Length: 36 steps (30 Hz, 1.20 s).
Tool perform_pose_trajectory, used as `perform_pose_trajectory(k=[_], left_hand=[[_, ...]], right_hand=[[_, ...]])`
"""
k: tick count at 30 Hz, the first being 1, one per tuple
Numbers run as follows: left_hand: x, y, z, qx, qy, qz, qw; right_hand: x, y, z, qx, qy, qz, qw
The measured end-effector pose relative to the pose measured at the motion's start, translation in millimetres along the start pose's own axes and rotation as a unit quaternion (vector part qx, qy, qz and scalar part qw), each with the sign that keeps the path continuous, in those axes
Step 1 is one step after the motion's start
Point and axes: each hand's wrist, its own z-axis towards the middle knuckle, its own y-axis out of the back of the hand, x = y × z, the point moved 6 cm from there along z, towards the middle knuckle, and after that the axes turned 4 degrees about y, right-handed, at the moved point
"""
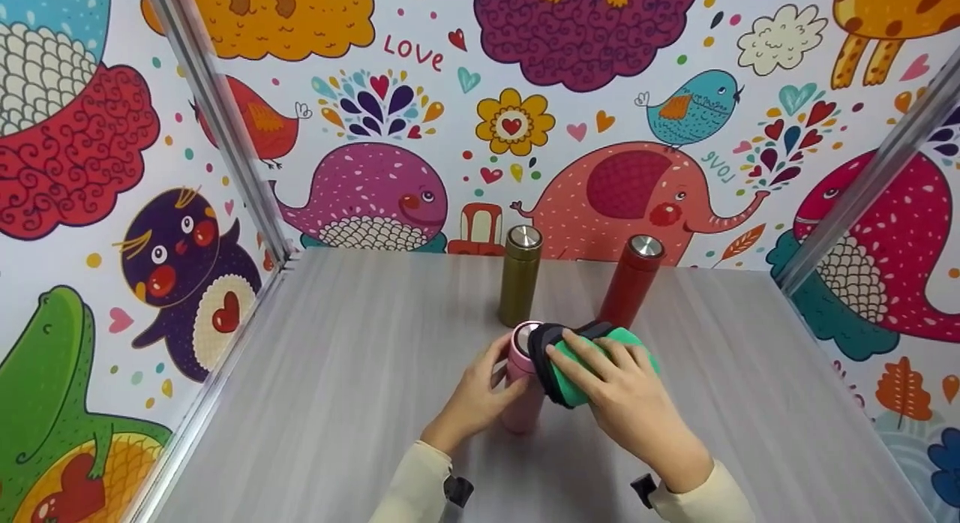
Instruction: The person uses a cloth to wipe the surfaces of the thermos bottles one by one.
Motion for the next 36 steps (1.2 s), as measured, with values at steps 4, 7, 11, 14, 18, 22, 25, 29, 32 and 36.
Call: perform_pose_trajectory(k=[4, 7, 11, 14, 18, 22, 25, 29, 32, 36], left_hand=[[-3.3, 0.3, 1.1, 0.012, -0.010, 0.006, 0.9999], [-4.5, 0.5, 1.7, 0.017, -0.018, 0.016, 0.9996], [-4.8, 0.1, 2.3, 0.014, -0.029, 0.029, 0.9990], [-4.0, 0.4, 2.1, 0.010, -0.024, 0.022, 0.9994], [-3.5, 0.0, 1.9, 0.006, -0.012, 0.014, 0.9998], [-3.2, -1.2, 1.4, 0.001, 0.000, 0.017, 0.9999], [-2.4, -1.8, 0.7, -0.002, 0.016, 0.024, 0.9996], [0.1, -1.2, -2.2, -0.003, 0.033, 0.029, 0.9990], [1.7, -1.6, -2.8, 0.001, 0.031, 0.025, 0.9992], [0.3, -3.6, -0.1, 0.006, 0.011, 0.021, 0.9997]], right_hand=[[13, 5, 9.3, 0.020, 0.034, -0.010, 0.9992], [19, 4, 18.5, 0.039, 0.054, -0.014, 0.9977], [19, -3, 31.4, 0.071, 0.059, -0.021, 0.9955], [14, -7, 38.4, 0.084, 0.049, -0.018, 0.9951], [3, -9, 39.1, 0.077, 0.029, 0.008, 0.9966], [-10, -8, 29.5, 0.073, -0.009, 0.018, 0.9971], [-17, -4, 18.7, 0.080, -0.028, 0.008, 0.9964], [-9, 2, 8.2, 0.081, -0.013, -0.006, 0.9966], [2, 7, 6.6, 0.068, 0.009, -0.015, 0.9975], [15, 9, 12.0, 0.050, 0.036, -0.023, 0.9979]])
